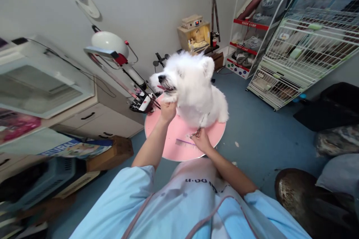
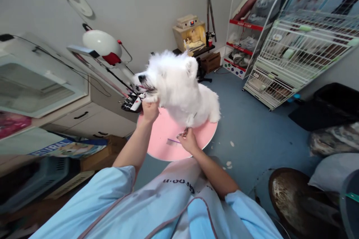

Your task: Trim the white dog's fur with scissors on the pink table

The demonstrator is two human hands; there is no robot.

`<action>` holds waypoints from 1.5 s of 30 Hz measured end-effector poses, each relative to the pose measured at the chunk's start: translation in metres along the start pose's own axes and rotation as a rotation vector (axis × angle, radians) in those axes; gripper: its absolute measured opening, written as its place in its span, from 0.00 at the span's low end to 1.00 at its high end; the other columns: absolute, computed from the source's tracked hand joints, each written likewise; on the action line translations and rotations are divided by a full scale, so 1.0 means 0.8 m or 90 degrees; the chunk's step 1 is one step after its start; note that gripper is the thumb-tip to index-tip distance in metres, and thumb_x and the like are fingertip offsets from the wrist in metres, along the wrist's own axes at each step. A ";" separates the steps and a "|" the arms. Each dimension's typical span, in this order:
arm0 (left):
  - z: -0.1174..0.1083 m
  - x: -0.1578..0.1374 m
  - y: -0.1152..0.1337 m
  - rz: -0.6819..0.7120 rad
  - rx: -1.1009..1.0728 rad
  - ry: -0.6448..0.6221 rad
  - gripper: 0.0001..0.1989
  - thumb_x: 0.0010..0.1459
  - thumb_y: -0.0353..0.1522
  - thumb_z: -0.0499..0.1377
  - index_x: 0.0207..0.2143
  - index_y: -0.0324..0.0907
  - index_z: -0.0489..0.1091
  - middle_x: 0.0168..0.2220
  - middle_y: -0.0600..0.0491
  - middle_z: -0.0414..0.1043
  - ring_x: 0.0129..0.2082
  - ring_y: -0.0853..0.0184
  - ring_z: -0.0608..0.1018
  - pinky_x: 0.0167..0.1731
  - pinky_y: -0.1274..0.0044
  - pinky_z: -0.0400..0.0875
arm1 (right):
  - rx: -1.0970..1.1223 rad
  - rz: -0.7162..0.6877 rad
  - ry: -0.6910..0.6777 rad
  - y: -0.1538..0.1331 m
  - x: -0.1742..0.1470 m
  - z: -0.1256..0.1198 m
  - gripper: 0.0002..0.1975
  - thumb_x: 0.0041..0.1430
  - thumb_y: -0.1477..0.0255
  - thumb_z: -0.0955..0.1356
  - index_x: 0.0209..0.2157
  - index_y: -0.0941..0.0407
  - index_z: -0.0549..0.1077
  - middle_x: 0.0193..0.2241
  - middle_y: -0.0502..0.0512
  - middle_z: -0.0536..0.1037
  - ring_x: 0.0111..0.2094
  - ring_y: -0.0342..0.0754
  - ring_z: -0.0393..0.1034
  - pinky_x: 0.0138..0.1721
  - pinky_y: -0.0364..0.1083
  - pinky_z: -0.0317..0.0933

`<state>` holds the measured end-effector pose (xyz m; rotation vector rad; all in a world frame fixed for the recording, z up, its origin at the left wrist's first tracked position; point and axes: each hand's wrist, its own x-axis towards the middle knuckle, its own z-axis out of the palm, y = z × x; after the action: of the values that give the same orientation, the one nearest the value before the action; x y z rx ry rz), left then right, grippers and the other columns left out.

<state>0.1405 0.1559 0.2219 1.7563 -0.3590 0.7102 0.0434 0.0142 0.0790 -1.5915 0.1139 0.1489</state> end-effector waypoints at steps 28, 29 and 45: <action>-0.032 -0.023 0.026 -0.024 0.200 -0.311 0.11 0.49 0.35 0.50 0.17 0.41 0.61 0.21 0.52 0.68 0.25 0.69 0.69 0.32 0.76 0.70 | 0.570 0.039 -0.095 -0.094 0.004 0.063 0.23 0.42 0.66 0.74 0.37 0.50 0.60 0.31 0.44 0.75 0.34 0.45 0.75 0.39 0.48 0.69; -0.035 -0.025 0.023 -0.040 0.201 -0.306 0.11 0.49 0.36 0.50 0.19 0.40 0.64 0.24 0.50 0.71 0.28 0.67 0.71 0.36 0.75 0.71 | 0.584 0.038 -0.108 -0.094 0.003 0.062 0.23 0.43 0.66 0.74 0.38 0.50 0.60 0.32 0.44 0.75 0.35 0.45 0.75 0.40 0.48 0.69; -0.052 -0.029 -0.001 -0.106 0.071 -0.195 0.09 0.47 0.35 0.56 0.18 0.42 0.68 0.23 0.52 0.70 0.28 0.66 0.71 0.35 0.73 0.70 | 0.558 0.061 -0.132 -0.082 -0.002 0.056 0.26 0.43 0.67 0.76 0.39 0.50 0.60 0.29 0.43 0.74 0.35 0.47 0.77 0.40 0.48 0.68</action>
<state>0.1111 0.1930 0.2135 1.9802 -0.3794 0.3475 0.0519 0.0609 0.1428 -0.6912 0.0768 0.2919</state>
